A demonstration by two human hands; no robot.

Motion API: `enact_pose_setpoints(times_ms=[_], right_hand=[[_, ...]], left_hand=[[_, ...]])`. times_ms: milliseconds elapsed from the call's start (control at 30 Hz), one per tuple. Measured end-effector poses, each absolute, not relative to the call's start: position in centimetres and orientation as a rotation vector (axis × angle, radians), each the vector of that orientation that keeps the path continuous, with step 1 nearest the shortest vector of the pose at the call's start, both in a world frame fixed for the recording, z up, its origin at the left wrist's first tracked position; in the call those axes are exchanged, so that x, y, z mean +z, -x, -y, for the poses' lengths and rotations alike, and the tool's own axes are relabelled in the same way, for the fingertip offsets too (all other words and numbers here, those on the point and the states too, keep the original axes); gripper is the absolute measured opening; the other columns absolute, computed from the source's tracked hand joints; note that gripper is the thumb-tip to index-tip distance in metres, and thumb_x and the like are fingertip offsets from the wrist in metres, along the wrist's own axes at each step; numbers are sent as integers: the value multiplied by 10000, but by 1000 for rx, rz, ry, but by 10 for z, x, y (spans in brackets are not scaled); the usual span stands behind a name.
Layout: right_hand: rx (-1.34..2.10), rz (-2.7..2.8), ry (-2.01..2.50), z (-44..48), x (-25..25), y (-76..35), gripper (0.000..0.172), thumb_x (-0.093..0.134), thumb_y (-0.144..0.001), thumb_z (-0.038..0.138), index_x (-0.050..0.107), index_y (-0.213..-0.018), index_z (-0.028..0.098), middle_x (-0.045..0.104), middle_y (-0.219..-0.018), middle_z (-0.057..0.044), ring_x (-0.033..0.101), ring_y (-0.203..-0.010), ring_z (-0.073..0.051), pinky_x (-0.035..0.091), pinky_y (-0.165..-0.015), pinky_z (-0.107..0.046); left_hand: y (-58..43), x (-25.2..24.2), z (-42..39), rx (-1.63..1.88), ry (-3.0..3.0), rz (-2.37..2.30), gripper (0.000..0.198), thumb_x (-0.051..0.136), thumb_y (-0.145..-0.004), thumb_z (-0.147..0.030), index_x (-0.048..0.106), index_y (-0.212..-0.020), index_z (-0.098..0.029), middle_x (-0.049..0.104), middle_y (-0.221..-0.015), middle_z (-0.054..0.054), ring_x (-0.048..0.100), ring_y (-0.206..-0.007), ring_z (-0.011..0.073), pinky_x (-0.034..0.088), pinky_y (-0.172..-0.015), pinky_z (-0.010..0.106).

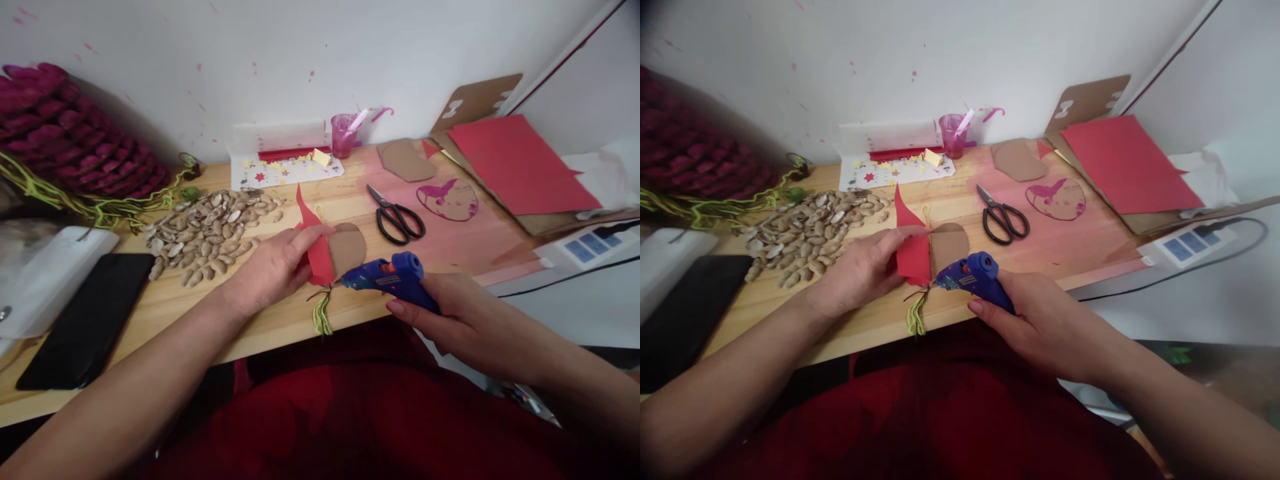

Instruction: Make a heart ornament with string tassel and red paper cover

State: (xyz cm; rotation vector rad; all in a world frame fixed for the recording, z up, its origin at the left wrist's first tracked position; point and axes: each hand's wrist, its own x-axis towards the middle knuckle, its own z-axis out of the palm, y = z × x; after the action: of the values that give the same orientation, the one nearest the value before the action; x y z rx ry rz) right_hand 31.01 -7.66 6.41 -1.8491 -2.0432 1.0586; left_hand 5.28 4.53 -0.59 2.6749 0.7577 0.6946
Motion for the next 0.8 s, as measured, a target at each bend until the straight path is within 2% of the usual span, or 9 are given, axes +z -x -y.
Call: enact_pose_setpoints(times_ms=[100,200,333,433,500,567,633,800], right_hand=[[1069,2023,1841,76,64,-310,343,529,-971,517,600,-829,212,646,-691,-17,565,-600,-172,386,-554,-301],[1236,1906,1803,77,65,-313,330,566,-954,502,581,-800,212,616,-625,3,557,-539,-150,400,-507,-278],[1695,1542,1707,83,57,-327,372,637,-905,542,543,-781,205,560,-537,41,523,-423,-112,387,-401,-225],[1839,1298,1587,89,43,-340,433,655,-885,575,507,-726,201,532,-475,51,476,-362,-86,325,-348,-187],[1844,1206,1464,92,33,-346,461,641,-898,567,489,-668,197,499,-437,56,439,-332,-69,287,-334,-172],[1849,1138,1334,94,25,-349,489,621,-916,553,469,-619,196,459,-419,64,419,-317,-60,266,-326,-167],[1856,1088,1246,95,18,-350,506,613,-923,545,450,-594,197,431,-423,71,418,-313,-58,251,-316,-165],[1858,1043,1213,93,8,-350,451,647,-917,502,474,-640,191,442,-454,77,434,-320,-55,232,-318,-160]], left_hand=[[-53,-6,-45,680,-2672,-759,616,628,-864,-114,425,-1439,-202,685,-1218,101,681,-1034,212,553,-888,332],[-52,-6,-43,639,-2663,-789,676,628,-874,-120,371,-1492,-214,663,-1275,112,669,-1089,220,547,-931,348],[-52,-5,-41,606,-2658,-841,833,638,-897,-148,192,-1594,-247,650,-1305,118,652,-1160,239,532,-988,378],[-53,-7,-41,666,-2639,-804,896,629,-927,-175,63,-1619,-236,661,-1298,120,648,-1177,230,525,-1020,387],[-53,-8,-42,688,-2656,-785,807,618,-944,-202,158,-1608,-215,660,-1307,134,641,-1195,233,528,-1029,408],[-53,-9,-44,668,-2715,-763,610,591,-963,-226,375,-1533,-190,647,-1338,147,624,-1228,250,529,-1041,441],[-53,-10,-45,632,-2780,-729,455,555,-980,-231,526,-1430,-166,625,-1385,149,606,-1263,264,512,-1071,476],[-55,-12,-43,521,-2927,-700,456,511,-980,-177,537,-1433,-139,588,-1446,147,570,-1305,288,533,-1050,505]])
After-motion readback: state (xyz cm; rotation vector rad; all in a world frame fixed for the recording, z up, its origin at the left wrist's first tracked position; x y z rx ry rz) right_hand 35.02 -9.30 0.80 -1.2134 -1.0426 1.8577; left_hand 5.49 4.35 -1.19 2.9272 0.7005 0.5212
